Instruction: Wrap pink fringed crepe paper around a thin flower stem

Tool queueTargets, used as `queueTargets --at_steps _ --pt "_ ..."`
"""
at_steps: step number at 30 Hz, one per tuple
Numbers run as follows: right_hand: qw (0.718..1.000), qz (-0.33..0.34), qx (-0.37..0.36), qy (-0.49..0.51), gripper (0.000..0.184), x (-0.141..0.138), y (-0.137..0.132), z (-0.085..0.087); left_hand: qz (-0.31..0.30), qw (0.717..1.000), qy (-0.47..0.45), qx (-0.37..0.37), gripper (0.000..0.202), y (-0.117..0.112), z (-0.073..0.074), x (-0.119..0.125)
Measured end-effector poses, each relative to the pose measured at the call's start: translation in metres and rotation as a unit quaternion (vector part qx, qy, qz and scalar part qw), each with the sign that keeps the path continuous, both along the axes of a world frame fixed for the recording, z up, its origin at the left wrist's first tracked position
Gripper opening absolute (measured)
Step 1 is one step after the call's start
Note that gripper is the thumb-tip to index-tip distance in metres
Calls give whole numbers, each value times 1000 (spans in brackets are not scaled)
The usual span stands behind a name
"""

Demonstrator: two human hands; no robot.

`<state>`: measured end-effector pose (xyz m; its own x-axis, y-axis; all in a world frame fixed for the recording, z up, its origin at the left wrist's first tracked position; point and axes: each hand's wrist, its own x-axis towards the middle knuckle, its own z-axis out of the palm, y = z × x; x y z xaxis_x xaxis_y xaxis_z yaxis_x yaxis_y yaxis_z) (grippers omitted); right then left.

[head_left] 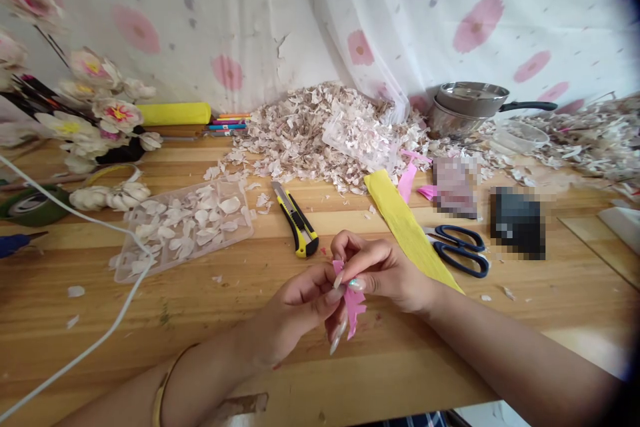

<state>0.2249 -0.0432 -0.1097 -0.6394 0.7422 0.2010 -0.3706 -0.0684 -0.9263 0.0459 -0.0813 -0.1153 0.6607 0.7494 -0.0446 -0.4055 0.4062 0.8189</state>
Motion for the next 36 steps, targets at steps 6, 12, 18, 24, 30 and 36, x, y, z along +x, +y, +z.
queueTargets --at_steps 6,12,18,24,30,36 --pt "998 15 -53 18 10 -2 -4 1 18 994 95 53 30 2 4 -2" --pt "995 -4 -102 20 11 -4 -4 -2 82 980 147 108 24 2 0 -3" --pt "988 -78 -133 29 5 -8 -3 -12 133 963 200 121 25 1 3 -4" --pt "986 -132 -101 2 17 -4 4 -9 148 958 219 113 29 3 3 -3" --pt "984 -65 56 -153 24 0 1 3 132 960 218 120 25 3 2 -3" --pt "987 -3 54 -154 28 0 -1 2 112 960 222 127 22 1 3 -5"
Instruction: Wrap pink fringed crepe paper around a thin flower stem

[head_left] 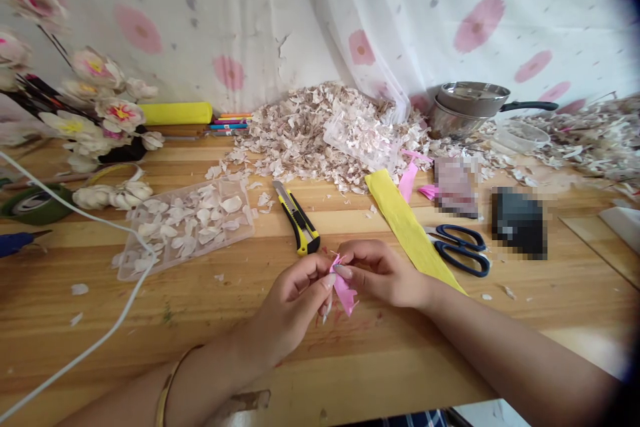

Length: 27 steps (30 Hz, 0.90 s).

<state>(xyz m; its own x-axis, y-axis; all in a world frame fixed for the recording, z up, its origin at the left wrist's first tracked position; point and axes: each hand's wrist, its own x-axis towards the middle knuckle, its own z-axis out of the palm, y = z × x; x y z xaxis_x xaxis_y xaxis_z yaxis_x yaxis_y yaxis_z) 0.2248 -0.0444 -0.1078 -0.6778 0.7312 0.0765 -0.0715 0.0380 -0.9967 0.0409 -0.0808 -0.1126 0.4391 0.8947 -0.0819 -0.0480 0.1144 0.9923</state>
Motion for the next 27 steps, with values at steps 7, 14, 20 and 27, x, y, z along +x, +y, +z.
queueTargets --at_steps 7,14,20,27 --pt "999 21 -23 19 31 2 1 -3 6 998 -51 -35 19 2 2 1" --pt "990 -38 -72 114 24 -3 -2 -6 8 993 -109 -43 17 2 -8 0" --pt "983 -63 -55 161 9 -2 2 -6 24 985 -154 -77 15 2 -10 1" --pt "982 -47 -71 169 15 -5 1 -11 6 978 -177 -107 14 2 -5 2"
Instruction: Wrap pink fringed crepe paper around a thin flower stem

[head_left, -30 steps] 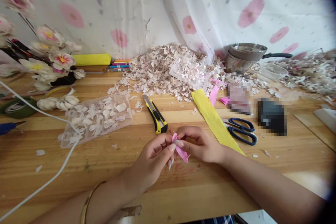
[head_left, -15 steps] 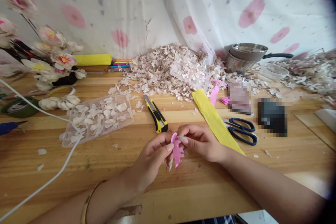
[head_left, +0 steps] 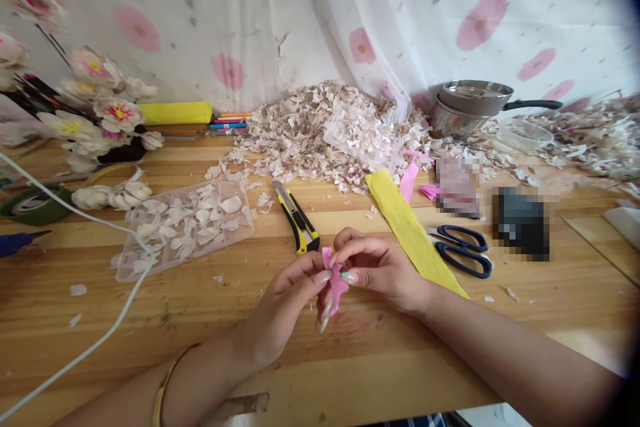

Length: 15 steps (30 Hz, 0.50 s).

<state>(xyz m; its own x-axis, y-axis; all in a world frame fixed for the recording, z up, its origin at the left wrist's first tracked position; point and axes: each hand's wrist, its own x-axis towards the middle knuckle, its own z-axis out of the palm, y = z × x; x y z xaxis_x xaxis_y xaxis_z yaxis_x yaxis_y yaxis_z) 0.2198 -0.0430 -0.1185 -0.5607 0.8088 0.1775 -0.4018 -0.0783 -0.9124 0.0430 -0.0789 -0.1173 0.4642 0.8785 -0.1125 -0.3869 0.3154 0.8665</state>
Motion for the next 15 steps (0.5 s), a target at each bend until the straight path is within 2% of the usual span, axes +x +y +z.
queueTargets --at_steps 4,11,15 --pt "999 13 -35 10 13 -1 -1 1 -12 999 33 17 17 -1 -3 -1" --pt "999 28 -21 4 13 1 -1 3 -21 998 46 22 19 -3 -5 -2" --pt "999 19 -36 10 8 0 -2 4 -25 998 40 39 17 -2 -4 -1"
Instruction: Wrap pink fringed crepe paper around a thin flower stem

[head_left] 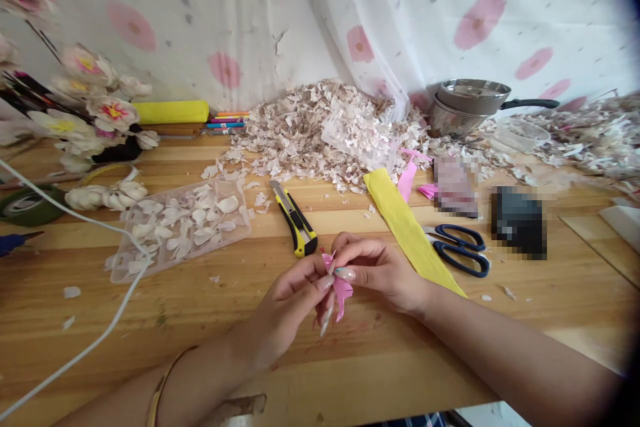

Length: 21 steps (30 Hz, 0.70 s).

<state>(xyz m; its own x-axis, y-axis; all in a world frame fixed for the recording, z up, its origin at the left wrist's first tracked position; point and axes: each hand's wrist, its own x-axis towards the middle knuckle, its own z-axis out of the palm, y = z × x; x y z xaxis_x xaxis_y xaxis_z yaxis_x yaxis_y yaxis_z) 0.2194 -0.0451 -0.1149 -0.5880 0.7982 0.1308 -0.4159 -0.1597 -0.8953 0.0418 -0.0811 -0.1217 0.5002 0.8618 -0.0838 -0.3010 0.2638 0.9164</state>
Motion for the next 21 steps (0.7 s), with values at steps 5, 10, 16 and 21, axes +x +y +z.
queueTargets --at_steps 5,10,16,21 --pt "998 21 -51 20 3 -1 0 -3 -6 1000 10 16 18 1 4 1" --pt "997 -5 -66 27 9 -2 0 -5 -2 999 35 23 21 0 5 1" --pt "998 -31 -41 30 19 -6 -1 -7 4 997 70 36 24 -1 8 1" --pt "992 -68 80 -68 21 1 0 -3 20 993 108 49 25 1 10 2"
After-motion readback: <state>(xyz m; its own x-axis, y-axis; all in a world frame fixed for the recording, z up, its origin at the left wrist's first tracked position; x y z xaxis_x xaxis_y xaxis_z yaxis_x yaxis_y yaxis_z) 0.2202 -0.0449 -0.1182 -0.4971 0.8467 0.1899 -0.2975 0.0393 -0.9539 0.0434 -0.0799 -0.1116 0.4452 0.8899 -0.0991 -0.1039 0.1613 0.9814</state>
